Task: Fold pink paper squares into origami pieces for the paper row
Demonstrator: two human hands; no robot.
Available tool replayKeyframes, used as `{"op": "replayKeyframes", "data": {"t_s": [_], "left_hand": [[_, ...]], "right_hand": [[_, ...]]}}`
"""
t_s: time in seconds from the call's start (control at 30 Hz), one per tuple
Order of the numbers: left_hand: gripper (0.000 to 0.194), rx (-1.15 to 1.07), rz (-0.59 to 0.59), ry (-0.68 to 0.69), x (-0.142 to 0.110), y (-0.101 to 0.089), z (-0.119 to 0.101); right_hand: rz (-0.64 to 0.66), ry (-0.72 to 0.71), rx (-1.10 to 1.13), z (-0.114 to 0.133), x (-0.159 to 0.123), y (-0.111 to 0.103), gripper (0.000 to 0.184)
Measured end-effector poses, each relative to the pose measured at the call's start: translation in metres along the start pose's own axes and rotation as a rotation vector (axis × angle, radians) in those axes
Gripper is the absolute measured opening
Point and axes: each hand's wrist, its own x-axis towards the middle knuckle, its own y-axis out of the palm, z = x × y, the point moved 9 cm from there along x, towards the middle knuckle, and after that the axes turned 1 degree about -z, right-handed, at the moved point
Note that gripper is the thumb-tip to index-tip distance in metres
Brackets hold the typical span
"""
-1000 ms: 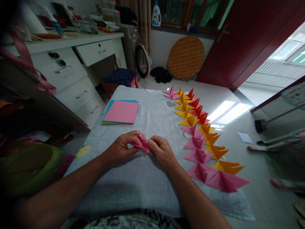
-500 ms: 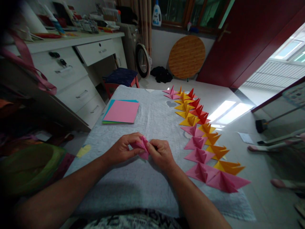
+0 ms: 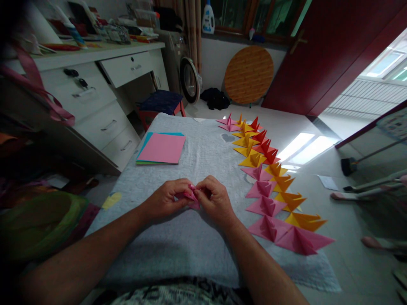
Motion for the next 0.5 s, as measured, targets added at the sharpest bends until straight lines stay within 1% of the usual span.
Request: {"op": "replayKeyframes", "data": {"t_s": [0.17, 0.27, 0.37, 0.5], "left_hand": [[0.011, 0.030, 0.005, -0.007, -0.001, 0.001, 0.002], [0.011, 0.058, 0.002, 0.031, -0.001, 0.003, -0.002], [0.011, 0.108, 0.004, 0.073, -0.001, 0.005, -0.007], [0.010, 0.144, 0.036, 0.101, -0.002, 0.009, -0.011]], "right_hand": [[0.016, 0.100, 0.051, -0.010, -0.003, 0.003, 0.011], [0.017, 0.132, 0.060, -0.013, -0.003, 0.004, 0.010], [0.017, 0.128, 0.077, -0.011, -0.001, 0.004, 0.007], [0.002, 0.088, 0.066, -0.004, -0.001, -0.001, 0.006]]}}
